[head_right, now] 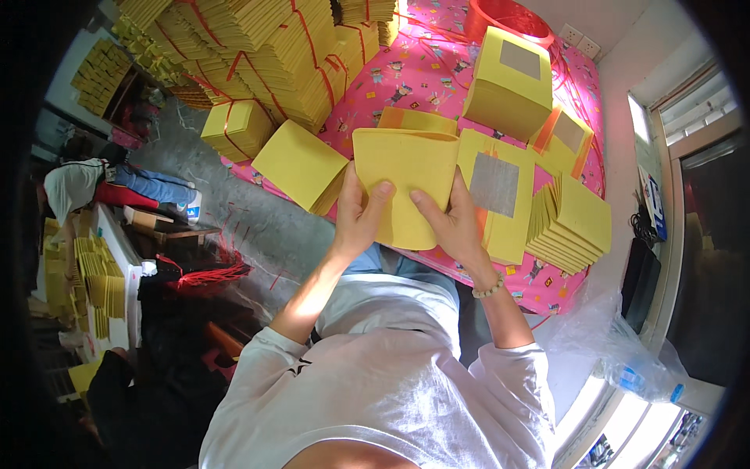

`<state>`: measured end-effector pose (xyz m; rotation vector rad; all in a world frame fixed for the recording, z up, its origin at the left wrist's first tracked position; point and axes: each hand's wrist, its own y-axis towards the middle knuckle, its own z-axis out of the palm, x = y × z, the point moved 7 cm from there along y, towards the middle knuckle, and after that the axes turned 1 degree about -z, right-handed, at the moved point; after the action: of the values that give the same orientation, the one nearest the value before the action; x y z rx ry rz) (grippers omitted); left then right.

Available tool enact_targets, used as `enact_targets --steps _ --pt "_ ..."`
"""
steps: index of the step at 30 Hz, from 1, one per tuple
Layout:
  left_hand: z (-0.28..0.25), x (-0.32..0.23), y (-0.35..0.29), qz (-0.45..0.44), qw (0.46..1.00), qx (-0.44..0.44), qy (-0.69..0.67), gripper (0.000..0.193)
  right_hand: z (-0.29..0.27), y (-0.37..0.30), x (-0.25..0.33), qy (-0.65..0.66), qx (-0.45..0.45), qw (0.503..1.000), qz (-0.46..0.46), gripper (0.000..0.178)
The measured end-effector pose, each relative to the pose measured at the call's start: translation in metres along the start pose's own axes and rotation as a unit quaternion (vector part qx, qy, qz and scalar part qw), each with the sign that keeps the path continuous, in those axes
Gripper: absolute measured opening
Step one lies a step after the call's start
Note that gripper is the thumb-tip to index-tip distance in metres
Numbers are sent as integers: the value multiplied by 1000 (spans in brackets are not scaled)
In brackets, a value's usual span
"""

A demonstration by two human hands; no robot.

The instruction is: The person repeatedly folds yellow rectangular paper sheets in half by hand. They pick up a sheet, fold it, and place it onto a growing stack on the table. The process is continuous and repetitive throughout the clip.

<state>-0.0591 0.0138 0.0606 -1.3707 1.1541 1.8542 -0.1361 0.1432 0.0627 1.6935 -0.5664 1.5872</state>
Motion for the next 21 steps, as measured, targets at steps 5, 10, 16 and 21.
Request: enact_targets --steps 5,10,16,21 --pt "1 -4 -2 4 1000 11 -2 48 0 -4 3 15 7 1000 13 55" --pt "2 -5 -2 -12 999 15 -31 45 -2 -2 7 23 -19 999 12 44" --pt "-4 7 1 -52 997 9 -53 31 -9 12 -6 13 -40 995 85 27" --pt "-11 12 0 -69 995 -4 -68 26 0 23 0 81 -83 992 42 21"
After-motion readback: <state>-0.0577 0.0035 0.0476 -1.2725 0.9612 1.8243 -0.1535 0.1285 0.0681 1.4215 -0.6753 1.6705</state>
